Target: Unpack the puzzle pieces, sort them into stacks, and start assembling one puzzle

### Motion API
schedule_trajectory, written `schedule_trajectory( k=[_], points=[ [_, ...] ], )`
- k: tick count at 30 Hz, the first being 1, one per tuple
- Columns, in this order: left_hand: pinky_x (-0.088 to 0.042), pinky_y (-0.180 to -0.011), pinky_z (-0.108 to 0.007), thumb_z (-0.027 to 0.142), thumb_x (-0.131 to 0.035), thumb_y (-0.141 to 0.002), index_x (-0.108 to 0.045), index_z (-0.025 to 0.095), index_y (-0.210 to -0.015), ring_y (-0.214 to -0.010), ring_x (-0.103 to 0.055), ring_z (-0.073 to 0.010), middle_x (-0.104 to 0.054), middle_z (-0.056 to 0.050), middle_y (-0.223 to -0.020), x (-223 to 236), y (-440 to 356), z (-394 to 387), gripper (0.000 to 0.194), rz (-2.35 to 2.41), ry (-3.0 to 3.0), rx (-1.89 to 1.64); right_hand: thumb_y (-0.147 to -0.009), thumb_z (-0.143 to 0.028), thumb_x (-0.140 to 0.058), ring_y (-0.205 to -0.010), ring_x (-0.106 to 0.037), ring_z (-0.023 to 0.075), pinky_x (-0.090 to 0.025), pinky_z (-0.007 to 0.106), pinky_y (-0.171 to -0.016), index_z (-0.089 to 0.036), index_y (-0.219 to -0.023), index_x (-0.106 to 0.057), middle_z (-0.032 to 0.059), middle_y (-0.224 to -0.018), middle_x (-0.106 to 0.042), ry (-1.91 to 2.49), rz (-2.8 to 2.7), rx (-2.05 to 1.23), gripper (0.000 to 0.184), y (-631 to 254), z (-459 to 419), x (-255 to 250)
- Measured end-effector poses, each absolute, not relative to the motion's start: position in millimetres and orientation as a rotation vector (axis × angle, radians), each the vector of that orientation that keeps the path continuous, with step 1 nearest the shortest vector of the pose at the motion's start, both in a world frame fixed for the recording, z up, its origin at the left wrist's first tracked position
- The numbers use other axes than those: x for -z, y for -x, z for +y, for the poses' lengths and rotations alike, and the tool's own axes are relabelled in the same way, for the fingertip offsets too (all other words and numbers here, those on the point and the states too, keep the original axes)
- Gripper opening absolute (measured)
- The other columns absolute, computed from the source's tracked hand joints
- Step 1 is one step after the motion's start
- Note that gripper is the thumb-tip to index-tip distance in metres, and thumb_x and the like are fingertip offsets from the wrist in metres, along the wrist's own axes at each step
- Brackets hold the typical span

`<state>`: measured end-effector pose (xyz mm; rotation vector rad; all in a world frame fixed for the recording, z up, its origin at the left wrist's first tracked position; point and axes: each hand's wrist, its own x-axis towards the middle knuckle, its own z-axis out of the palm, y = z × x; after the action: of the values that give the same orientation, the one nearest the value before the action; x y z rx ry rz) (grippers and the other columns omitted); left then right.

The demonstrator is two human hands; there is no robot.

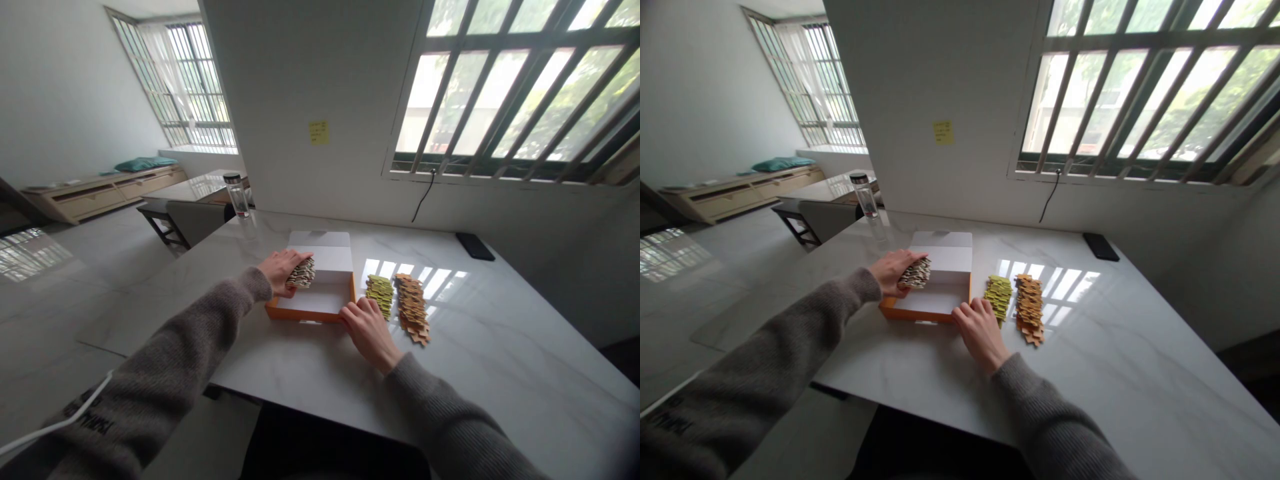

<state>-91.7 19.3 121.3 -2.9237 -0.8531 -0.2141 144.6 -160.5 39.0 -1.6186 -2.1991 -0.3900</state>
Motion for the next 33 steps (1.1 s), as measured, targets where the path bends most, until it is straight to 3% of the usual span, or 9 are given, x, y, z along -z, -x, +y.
schedule_trajectory(
  k=[8, 15, 22, 29, 33],
  points=[
    [-0.041, -0.101, -0.046, 0.031, -0.068, -0.069, -0.025, 0.019, -0.153, -0.119, -0.049, -0.0332, -0.048, -0.014, -0.137, -154, 98, 6, 0.095, -0.811, 2.777, 0.730, -0.100, -0.023, -0.052, -0.085, -0.044, 0.0221, -0.030, 0.037, -0.085, -0.023, -0.087, -0.062, 0.0039, -0.084, -0.061, 1.640, -2.133, 0.608, 0.016, -148, -165, -53],
    [-0.042, -0.107, -0.047, 0.034, -0.069, -0.072, -0.022, 0.019, -0.153, -0.125, -0.046, -0.0314, -0.046, -0.012, -0.138, -166, 100, 1, 0.095, -0.918, 2.756, 0.821, -0.101, -0.025, -0.050, -0.086, -0.044, 0.0229, -0.030, 0.037, -0.083, -0.022, -0.085, -0.063, 0.0043, -0.082, -0.060, 1.712, -1.978, 0.631, 0.022, -174, -161, -62],
    [-0.041, -0.109, -0.046, 0.026, -0.071, -0.069, -0.020, 0.014, -0.151, -0.119, -0.049, -0.0295, -0.049, -0.013, -0.133, -155, 111, 12, 0.098, -0.971, 2.721, 0.946, -0.101, -0.026, -0.048, -0.087, -0.045, 0.0241, -0.033, 0.036, -0.081, -0.021, -0.085, -0.061, 0.0057, -0.083, -0.061, 1.788, -1.784, 0.646, 0.021, -205, -160, -69],
    [-0.044, -0.108, -0.047, 0.026, -0.066, -0.066, -0.029, 0.018, -0.150, -0.118, -0.049, -0.0318, -0.050, -0.013, -0.128, -100, 71, 21, 0.093, -0.848, 2.910, 0.626, -0.098, -0.027, -0.052, -0.084, -0.045, 0.0240, -0.033, 0.035, -0.078, -0.022, -0.086, -0.060, 0.0051, -0.084, -0.062, 1.824, -1.575, 0.671, 0.015, -238, -161, -73],
    [-0.052, -0.097, -0.044, 0.027, -0.066, -0.065, -0.029, 0.017, -0.153, -0.122, -0.045, -0.0337, -0.047, -0.016, -0.131, -73, 21, 25, 0.096, -0.944, 2.997, 0.318, -0.098, -0.027, -0.052, -0.084, -0.044, 0.0240, -0.033, 0.035, -0.078, -0.022, -0.087, -0.060, 0.0049, -0.083, -0.061, 1.809, -1.549, 0.681, 0.015, -241, -162, -73]
  ],
)
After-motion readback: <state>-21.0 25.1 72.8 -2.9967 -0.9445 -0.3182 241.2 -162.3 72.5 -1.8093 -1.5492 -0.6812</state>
